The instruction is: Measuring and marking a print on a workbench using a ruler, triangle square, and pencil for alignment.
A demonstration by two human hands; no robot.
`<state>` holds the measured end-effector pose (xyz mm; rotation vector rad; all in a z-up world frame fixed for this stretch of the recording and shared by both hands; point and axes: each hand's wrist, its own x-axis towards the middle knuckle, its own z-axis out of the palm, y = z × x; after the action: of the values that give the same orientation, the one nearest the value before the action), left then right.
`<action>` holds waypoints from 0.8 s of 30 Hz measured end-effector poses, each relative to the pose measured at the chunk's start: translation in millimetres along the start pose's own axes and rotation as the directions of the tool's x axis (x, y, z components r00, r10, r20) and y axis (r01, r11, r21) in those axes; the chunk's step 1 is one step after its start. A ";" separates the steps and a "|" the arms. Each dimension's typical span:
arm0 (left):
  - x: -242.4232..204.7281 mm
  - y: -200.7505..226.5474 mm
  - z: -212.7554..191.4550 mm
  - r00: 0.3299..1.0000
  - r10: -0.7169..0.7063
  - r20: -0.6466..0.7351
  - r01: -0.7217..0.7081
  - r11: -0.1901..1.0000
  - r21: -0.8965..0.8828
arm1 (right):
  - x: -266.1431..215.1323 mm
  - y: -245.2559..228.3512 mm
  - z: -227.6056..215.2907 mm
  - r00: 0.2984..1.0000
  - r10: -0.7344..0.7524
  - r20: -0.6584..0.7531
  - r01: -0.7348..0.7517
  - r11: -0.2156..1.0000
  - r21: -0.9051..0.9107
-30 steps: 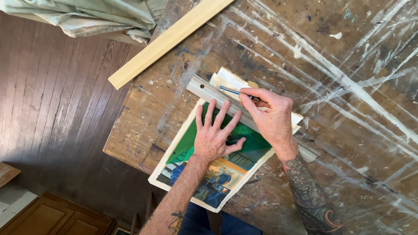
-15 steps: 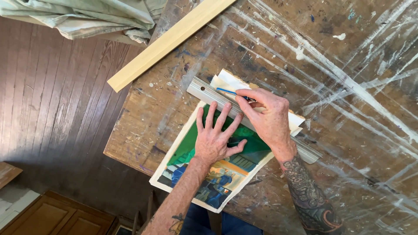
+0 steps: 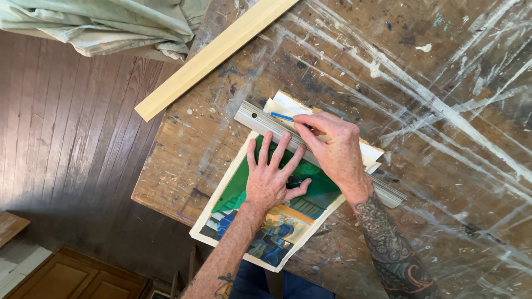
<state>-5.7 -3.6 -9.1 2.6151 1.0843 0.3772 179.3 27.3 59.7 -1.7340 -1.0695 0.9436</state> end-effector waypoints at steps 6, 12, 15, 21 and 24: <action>1.1 0.0 -0.7 1.000 0.006 0.002 -0.006 1.000 0.007 | -2.9 1.6 -4.2 1.000 -0.007 0.019 0.008 0.999 -0.035; 2.5 0.4 -1.9 1.000 0.021 -0.012 -0.020 0.999 0.029 | -2.8 1.9 -0.4 1.000 -0.021 0.009 0.021 1.000 -0.019; 4.3 1.0 -3.7 0.999 0.026 -0.022 -0.025 0.999 0.024 | -4.6 -4.7 -13.0 0.999 -0.013 0.041 0.016 0.997 -0.077; 4.2 2.6 -6.2 0.999 0.030 -0.029 -0.029 0.999 0.026 | -8.3 -11.2 -15.7 1.000 0.006 0.006 -0.006 0.999 -0.037; 4.2 2.7 -4.5 0.999 0.031 -0.036 -0.030 0.999 0.036 | -6.5 -1.7 -8.9 1.000 -0.007 0.010 0.006 0.999 0.038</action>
<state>-2.7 -1.7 -3.4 2.6685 1.0738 0.4177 184.6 19.2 65.3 -1.6952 -1.0567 0.9640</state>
